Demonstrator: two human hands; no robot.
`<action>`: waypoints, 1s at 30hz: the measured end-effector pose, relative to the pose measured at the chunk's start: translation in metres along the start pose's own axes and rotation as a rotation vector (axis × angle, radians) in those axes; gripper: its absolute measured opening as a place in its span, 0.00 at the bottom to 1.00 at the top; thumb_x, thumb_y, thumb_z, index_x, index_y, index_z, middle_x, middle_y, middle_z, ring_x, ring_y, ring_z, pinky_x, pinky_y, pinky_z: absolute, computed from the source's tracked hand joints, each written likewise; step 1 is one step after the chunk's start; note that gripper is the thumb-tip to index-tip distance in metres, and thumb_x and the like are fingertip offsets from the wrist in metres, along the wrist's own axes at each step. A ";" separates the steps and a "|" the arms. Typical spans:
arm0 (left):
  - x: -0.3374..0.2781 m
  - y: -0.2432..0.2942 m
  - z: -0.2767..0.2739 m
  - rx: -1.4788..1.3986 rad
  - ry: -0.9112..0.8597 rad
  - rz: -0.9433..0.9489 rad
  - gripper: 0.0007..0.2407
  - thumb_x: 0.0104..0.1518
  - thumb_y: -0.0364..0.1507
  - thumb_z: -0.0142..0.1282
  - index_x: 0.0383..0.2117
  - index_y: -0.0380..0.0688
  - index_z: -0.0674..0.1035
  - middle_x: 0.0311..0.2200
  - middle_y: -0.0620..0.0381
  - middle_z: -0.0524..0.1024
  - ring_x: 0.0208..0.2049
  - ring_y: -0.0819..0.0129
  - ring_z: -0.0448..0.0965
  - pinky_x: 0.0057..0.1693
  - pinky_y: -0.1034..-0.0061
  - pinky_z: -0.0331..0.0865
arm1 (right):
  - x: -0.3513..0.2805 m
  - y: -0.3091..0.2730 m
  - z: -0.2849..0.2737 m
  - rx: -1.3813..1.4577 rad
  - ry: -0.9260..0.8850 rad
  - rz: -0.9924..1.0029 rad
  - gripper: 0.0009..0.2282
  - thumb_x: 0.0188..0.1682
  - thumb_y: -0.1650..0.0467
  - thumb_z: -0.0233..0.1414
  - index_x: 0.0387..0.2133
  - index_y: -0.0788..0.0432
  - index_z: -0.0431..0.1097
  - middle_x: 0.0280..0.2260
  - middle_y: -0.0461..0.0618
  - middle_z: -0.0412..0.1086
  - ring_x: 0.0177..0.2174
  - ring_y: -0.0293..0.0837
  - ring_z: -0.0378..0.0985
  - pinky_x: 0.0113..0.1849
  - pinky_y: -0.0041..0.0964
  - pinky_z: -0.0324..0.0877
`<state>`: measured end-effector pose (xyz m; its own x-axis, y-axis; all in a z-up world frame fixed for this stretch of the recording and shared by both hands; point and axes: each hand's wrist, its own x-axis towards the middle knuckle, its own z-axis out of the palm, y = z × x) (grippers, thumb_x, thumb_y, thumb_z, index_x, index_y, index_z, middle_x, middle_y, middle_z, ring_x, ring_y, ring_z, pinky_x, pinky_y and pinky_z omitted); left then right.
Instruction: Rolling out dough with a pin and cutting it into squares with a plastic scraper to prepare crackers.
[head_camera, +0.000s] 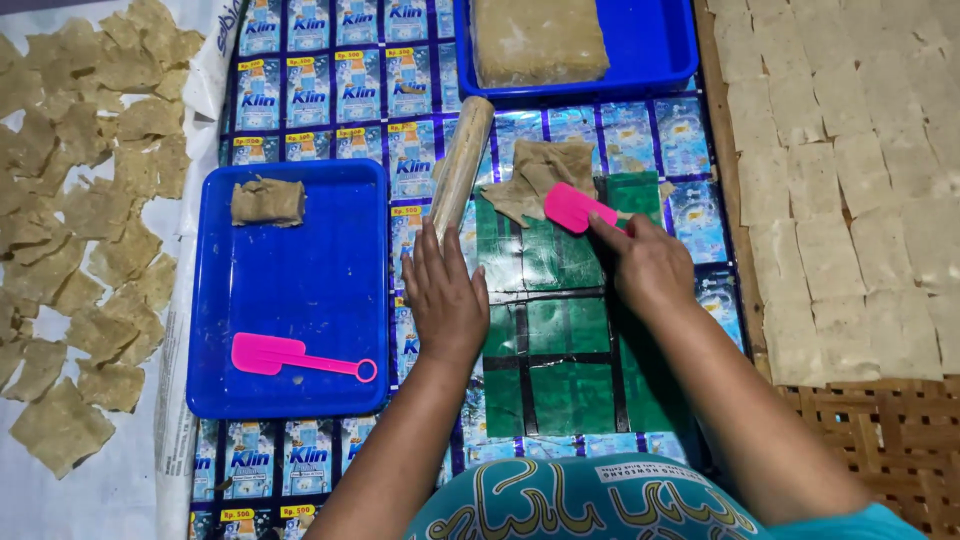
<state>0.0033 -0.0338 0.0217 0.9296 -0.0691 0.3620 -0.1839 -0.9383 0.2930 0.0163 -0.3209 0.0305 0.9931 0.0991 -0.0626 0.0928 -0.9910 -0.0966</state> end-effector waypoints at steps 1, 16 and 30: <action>0.012 -0.004 0.004 0.003 0.006 -0.004 0.29 0.61 0.34 0.56 0.68 0.39 0.60 0.70 0.36 0.52 0.70 0.43 0.57 0.69 0.43 0.50 | -0.006 -0.013 -0.017 0.000 0.004 -0.006 0.29 0.50 0.70 0.42 0.65 0.26 0.62 0.39 0.47 0.64 0.42 0.56 0.76 0.42 0.49 0.75; 0.032 -0.026 0.009 -0.160 -0.228 -0.314 0.33 0.54 0.35 0.65 0.66 0.41 0.63 0.51 0.42 0.73 0.53 0.42 0.74 0.56 0.51 0.68 | 0.060 0.059 -0.020 0.335 0.076 0.205 0.18 0.57 0.66 0.48 0.59 0.31 0.67 0.47 0.47 0.75 0.51 0.55 0.74 0.52 0.55 0.68; 0.021 -0.012 -0.016 -0.325 -0.311 -0.454 0.34 0.51 0.34 0.67 0.66 0.46 0.63 0.51 0.44 0.73 0.54 0.42 0.75 0.58 0.52 0.68 | 0.105 0.007 -0.146 0.303 -0.367 0.026 0.16 0.55 0.70 0.48 0.54 0.42 0.76 0.50 0.66 0.75 0.53 0.72 0.72 0.55 0.63 0.64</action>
<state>0.0196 -0.0187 0.0399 0.9780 0.1700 -0.1208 0.2079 -0.7500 0.6279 0.1320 -0.3308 0.1683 0.8987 0.1543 -0.4105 -0.0110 -0.9279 -0.3727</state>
